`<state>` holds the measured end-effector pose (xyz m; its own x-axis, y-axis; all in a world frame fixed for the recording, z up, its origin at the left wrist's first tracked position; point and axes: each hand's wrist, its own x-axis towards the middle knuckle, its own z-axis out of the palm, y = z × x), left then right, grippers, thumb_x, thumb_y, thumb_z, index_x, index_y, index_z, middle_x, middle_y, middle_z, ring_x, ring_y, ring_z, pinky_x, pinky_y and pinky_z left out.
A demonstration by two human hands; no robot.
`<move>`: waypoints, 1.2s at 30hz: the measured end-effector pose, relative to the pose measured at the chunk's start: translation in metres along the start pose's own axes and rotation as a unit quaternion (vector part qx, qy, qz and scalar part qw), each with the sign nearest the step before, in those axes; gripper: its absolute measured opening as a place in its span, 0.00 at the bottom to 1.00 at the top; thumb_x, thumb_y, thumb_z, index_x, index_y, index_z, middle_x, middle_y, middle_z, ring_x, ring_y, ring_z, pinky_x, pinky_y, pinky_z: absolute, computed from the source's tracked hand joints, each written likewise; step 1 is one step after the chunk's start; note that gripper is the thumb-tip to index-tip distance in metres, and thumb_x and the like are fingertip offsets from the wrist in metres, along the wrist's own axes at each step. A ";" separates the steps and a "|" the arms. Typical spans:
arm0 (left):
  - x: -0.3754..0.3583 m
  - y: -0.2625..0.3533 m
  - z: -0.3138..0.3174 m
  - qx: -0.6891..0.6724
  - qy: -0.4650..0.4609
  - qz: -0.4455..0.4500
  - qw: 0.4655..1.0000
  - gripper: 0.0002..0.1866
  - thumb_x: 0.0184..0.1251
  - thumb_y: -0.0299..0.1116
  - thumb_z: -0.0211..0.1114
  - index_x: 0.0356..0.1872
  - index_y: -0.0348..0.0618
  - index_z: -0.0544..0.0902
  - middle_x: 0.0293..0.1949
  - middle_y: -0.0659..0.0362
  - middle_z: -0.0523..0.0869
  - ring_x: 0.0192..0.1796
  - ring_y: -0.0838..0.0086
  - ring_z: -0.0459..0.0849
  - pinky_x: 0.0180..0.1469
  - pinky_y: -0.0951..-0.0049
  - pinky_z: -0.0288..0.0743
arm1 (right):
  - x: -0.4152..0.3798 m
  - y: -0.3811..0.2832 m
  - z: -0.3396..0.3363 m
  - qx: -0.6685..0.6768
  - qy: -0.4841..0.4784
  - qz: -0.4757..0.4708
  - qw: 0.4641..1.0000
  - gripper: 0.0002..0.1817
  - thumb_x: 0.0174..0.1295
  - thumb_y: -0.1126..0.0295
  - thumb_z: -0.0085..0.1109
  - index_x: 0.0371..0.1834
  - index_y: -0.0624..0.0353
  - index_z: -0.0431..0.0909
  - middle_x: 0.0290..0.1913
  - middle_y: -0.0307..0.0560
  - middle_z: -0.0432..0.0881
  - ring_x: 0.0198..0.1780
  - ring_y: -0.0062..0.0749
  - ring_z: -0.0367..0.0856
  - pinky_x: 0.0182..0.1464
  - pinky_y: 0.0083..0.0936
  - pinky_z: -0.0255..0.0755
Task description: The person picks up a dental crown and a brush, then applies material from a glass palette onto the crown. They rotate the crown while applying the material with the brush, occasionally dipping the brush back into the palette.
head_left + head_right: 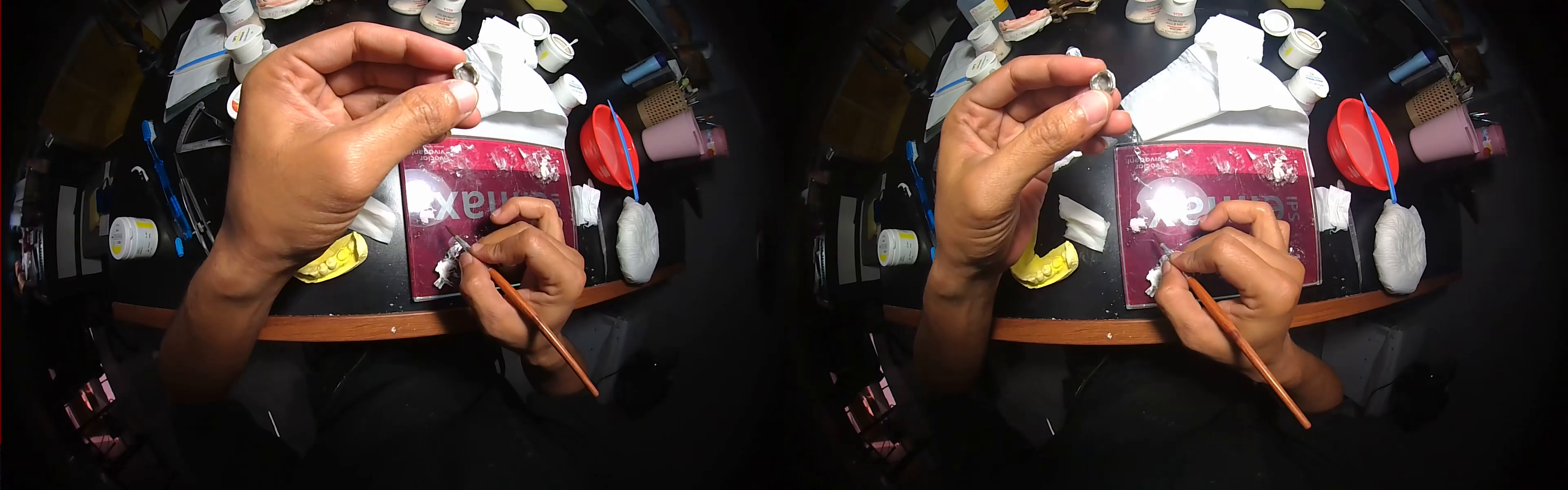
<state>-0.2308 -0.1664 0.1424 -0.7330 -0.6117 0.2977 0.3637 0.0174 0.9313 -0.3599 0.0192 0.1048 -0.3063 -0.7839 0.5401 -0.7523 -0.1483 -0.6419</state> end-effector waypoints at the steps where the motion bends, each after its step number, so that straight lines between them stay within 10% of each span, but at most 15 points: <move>1: 0.001 0.000 0.000 0.005 0.002 0.006 1.000 0.14 0.72 0.25 0.69 0.55 0.32 0.83 0.45 0.51 0.91 0.49 0.70 0.92 0.51 0.76 0.84 | 0.001 0.000 0.002 0.000 -0.002 -0.001 1.000 0.06 0.40 0.78 0.72 0.22 0.58 0.83 0.23 0.36 0.84 0.36 0.34 0.80 0.43 0.30 0.63; 36: -0.003 -0.007 0.008 -0.007 -0.015 0.017 1.000 0.11 0.69 0.15 0.69 0.50 0.29 0.85 0.42 0.49 0.91 0.47 0.68 0.92 0.55 0.71 0.88 | 0.024 -0.012 -0.019 0.075 0.055 -0.071 0.993 0.07 0.46 0.80 0.72 0.28 0.59 0.83 0.25 0.40 0.84 0.34 0.30 0.75 0.44 0.28 0.67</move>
<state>-0.2359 -0.1579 0.1364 -0.7361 -0.5876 0.3358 0.3968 0.0272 0.9175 -0.3694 0.0138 0.1352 -0.2715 -0.6798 0.6813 -0.6996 -0.3468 -0.6248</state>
